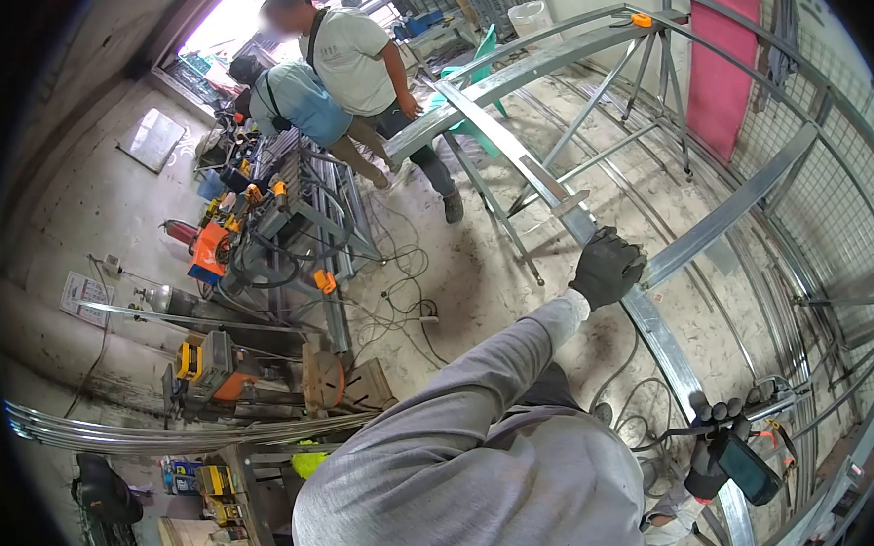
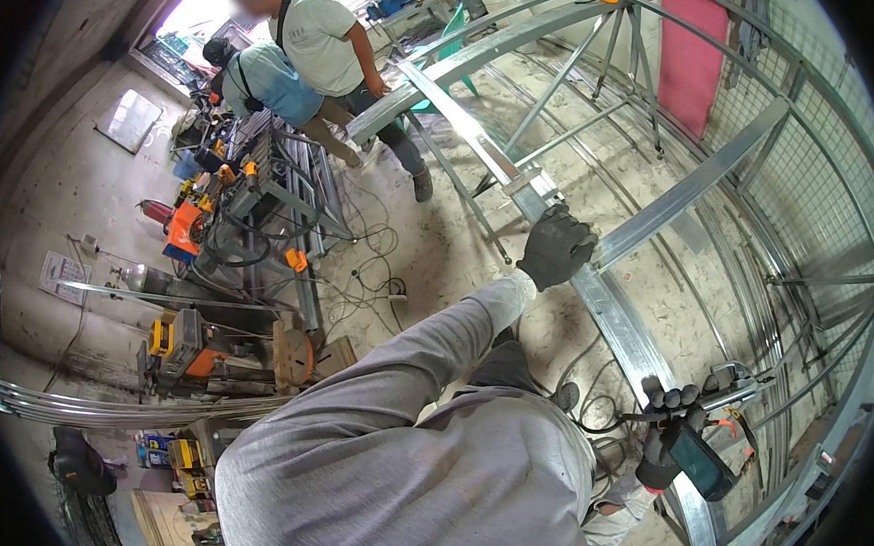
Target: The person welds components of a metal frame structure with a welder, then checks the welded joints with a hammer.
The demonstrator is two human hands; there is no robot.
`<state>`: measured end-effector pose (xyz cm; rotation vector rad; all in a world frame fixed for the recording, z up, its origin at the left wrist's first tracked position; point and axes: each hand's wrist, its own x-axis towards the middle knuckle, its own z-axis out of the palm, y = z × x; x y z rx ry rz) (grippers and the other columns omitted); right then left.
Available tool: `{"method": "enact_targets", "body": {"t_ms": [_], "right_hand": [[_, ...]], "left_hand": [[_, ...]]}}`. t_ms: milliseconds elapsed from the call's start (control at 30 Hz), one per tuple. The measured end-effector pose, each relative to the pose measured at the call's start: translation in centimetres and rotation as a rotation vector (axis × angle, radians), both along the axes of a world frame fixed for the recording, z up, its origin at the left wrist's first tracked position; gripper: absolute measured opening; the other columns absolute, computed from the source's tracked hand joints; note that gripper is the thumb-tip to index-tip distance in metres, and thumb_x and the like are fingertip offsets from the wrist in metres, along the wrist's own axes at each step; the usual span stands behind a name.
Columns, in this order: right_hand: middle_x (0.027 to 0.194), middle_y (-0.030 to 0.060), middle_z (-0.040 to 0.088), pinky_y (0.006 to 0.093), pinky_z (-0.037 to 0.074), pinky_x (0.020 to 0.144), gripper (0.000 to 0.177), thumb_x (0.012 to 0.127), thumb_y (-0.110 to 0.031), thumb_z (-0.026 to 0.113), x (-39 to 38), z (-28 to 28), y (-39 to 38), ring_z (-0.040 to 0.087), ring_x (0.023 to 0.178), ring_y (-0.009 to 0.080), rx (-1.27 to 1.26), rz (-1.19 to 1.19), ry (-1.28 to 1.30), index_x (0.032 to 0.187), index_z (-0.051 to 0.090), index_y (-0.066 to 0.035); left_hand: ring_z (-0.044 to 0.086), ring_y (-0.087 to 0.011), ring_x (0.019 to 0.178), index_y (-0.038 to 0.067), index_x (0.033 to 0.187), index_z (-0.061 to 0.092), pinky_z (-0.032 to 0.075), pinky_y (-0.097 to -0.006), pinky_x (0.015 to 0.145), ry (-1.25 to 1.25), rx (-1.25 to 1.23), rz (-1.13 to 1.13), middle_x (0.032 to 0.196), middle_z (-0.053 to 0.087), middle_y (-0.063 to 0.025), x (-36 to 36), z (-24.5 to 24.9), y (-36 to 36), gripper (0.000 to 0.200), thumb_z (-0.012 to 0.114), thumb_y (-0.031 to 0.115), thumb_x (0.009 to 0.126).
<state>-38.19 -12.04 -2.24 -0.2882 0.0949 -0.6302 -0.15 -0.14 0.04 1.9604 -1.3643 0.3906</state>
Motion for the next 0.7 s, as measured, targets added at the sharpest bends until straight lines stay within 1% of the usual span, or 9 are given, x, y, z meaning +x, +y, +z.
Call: {"method": "enact_targets", "body": {"t_ms": [67,167,267,300,367,500,567,700], "right_hand": [[0.099,0.0143,0.067,0.0448,0.053,0.096,0.027,0.106,-0.031,0.058,-0.4,-1.0,-0.4,0.062,0.1,0.0333,0.01,0.005,0.04,0.113,0.058,-0.004],[0.097,0.0145,0.068,0.0455,0.053,0.095,0.029,0.106,-0.033,0.058,-0.3,-1.0,-0.2,0.062,0.098,0.0342,0.046,-0.01,0.033,0.111,0.059,-0.004],[0.097,0.0149,0.068,0.0471,0.053,0.097,0.029,0.106,-0.033,0.058,-0.3,-1.3,-0.4,0.063,0.099,0.0347,0.014,0.022,-0.006,0.112,0.058,-0.004],[0.097,0.0149,0.068,0.0471,0.053,0.097,0.029,0.106,-0.033,0.058,-0.4,-1.5,-0.5,0.063,0.099,0.0347,0.014,0.02,-0.006,0.112,0.058,-0.004],[0.098,0.0154,0.068,0.047,0.054,0.098,0.029,0.106,-0.033,0.058,-0.7,-1.9,-0.6,0.065,0.1,0.0351,0.031,0.014,0.022,0.114,0.058,-0.005],[0.101,0.016,0.069,0.0465,0.055,0.099,0.028,0.106,-0.032,0.058,-0.1,-0.4,-0.1,0.066,0.101,0.035,0.014,0.028,-0.021,0.115,0.057,-0.005],[0.099,0.0124,0.069,0.0443,0.053,0.091,0.028,0.103,-0.032,0.063,0.1,0.1,0.1,0.064,0.097,0.031,-0.004,0.011,0.042,0.113,0.058,-0.006],[0.1,0.0126,0.07,0.0459,0.052,0.093,0.028,0.103,-0.033,0.064,-0.3,-0.7,-0.4,0.064,0.099,0.0323,-0.013,0.052,0.036,0.113,0.058,-0.007]], "left_hand": [[0.07,-0.0327,0.085,0.009,0.092,0.076,0.046,-0.0471,0.107,-0.008,-0.005,0.019,0.081,0.072,-0.0136,0.0,-0.3,-0.1,0.016,0.073,0.022,0.085],[0.07,-0.0326,0.086,0.008,0.093,0.076,0.047,-0.0469,0.106,0.003,0.016,0.033,0.083,0.073,-0.0139,0.0,-0.2,-0.1,0.017,0.073,0.023,0.086],[0.069,-0.0331,0.088,0.007,0.093,0.075,0.048,-0.0472,0.102,-0.005,0.032,0.038,0.083,0.072,-0.0143,0.0,-0.1,0.0,0.019,0.072,0.025,0.087],[0.069,-0.0331,0.088,0.007,0.093,0.075,0.048,-0.0472,0.102,-0.005,0.032,0.035,0.083,0.072,-0.0143,-0.1,0.0,0.0,0.019,0.072,0.025,0.087],[0.069,-0.0339,0.088,0.007,0.093,0.075,0.049,-0.0478,0.098,-0.022,0.047,0.044,0.083,0.072,-0.0145,-0.1,0.2,0.0,0.019,0.072,0.025,0.087],[0.068,-0.0347,0.087,0.008,0.092,0.075,0.049,-0.0482,0.095,-0.022,0.061,0.044,0.082,0.071,-0.0145,-0.1,0.2,-0.1,0.019,0.072,0.026,0.086],[0.069,-0.0347,0.084,0.009,0.09,0.074,0.05,-0.0469,0.093,-0.009,0.041,0.049,0.08,0.071,-0.0143,-0.2,0.3,-0.2,0.019,0.071,0.027,0.086],[0.069,-0.0343,0.08,0.009,0.088,0.074,0.05,-0.046,0.09,0.023,0.065,0.047,0.077,0.071,-0.0136,-0.6,1.0,-0.8,0.023,0.068,0.031,0.089]]}}
